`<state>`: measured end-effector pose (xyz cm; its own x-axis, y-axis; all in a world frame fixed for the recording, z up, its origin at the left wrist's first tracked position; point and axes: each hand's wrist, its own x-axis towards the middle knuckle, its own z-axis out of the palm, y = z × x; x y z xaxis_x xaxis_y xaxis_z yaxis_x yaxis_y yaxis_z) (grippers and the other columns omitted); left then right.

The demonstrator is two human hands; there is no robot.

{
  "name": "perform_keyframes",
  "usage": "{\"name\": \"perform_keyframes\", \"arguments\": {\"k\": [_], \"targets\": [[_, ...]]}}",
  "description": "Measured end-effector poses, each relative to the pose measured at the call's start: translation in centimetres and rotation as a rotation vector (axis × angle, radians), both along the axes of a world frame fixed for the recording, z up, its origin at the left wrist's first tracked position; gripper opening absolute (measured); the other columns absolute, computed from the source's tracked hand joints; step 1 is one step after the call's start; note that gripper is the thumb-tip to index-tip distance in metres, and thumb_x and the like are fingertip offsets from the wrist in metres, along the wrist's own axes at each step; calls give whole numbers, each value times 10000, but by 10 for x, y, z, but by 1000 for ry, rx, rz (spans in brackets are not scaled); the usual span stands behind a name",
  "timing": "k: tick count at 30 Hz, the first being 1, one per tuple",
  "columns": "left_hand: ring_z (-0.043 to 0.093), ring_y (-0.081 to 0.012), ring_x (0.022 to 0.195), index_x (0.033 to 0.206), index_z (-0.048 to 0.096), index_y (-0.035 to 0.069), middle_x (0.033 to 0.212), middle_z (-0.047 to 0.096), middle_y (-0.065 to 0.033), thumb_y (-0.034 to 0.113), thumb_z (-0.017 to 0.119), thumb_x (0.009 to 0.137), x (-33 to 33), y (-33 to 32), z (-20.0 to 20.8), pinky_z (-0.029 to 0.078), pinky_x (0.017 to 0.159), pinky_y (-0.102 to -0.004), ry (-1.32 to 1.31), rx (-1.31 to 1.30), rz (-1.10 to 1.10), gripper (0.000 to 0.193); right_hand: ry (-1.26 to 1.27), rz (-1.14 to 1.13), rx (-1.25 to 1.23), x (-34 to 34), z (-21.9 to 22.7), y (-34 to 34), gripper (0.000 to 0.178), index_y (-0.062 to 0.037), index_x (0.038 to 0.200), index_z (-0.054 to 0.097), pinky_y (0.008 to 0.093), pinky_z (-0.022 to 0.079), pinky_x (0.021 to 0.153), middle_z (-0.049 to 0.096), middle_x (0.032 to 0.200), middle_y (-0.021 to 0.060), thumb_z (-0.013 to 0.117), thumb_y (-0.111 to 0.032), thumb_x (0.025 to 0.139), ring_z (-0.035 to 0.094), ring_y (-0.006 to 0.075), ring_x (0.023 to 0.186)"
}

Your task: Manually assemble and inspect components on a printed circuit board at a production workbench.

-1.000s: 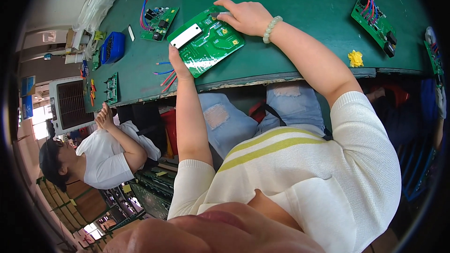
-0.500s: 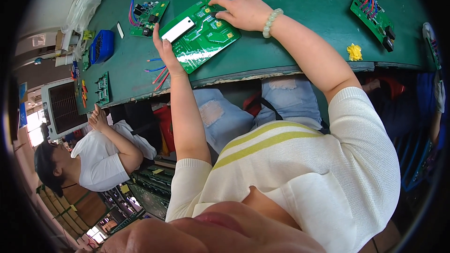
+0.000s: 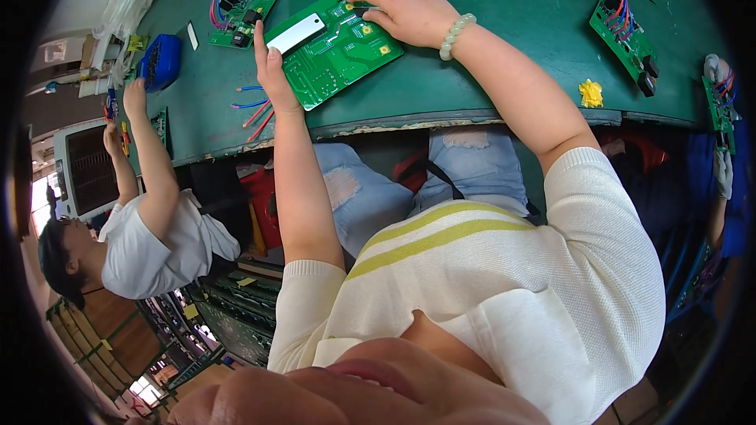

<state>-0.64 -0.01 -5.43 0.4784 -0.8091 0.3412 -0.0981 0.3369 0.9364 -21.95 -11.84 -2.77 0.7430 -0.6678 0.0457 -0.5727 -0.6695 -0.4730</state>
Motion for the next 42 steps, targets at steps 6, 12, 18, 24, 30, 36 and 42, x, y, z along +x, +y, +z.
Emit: {"name": "perform_keyframes", "arguments": {"k": [6,12,18,24,30,36,42], "targets": [[523,-171,999,1412,327,5,1176,532,-134,208,456,920,-4,-1,-2,413,895,-292,-55,-16,12,548,-128,15,-173,3,-18,-8,277,-294,1210,512,403,486,568,628,696,74,416,-369,961,628,282,648],[540,-163,937,1339,384,-9,1103,559,-124,207,452,925,-5,-1,-6,429,847,-277,-64,-106,64,471,-477,42,-33,-7,-16,-22,279,-297,1217,533,356,474,570,592,666,68,422,-343,965,600,248,605],[545,-184,924,1287,389,16,1052,553,-121,278,438,942,-5,0,-10,445,824,-309,-179,-31,207,436,-129,140,-110,-4,-15,-5,292,-320,1217,533,395,511,644,668,795,41,409,-381,960,640,279,718],[555,-155,816,1293,390,22,959,587,-116,223,432,932,-10,-3,-8,447,716,-282,-136,-88,236,415,-55,122,-94,-6,-10,-5,285,-324,1211,530,395,511,638,670,792,36,405,-378,961,639,280,707],[563,-165,815,1287,381,25,952,592,-123,238,415,938,-6,-4,-11,454,724,-291,-158,-91,247,410,-48,115,-168,-5,-15,-5,285,-316,1206,530,402,510,624,666,780,33,405,-384,959,640,278,695],[563,-171,824,1290,373,30,969,589,-127,242,411,940,-6,-3,-10,456,731,-303,-171,-85,243,411,0,76,-138,-2,-10,0,280,-307,1196,540,397,515,651,681,824,21,407,-375,959,647,276,721],[560,-174,854,1294,362,30,983,579,-132,240,410,941,-5,-2,-10,451,753,-300,-143,-80,222,413,7,119,2,-5,0,0,304,-325,1235,521,388,519,695,689,855,11,424,-373,951,653,266,756]]}}
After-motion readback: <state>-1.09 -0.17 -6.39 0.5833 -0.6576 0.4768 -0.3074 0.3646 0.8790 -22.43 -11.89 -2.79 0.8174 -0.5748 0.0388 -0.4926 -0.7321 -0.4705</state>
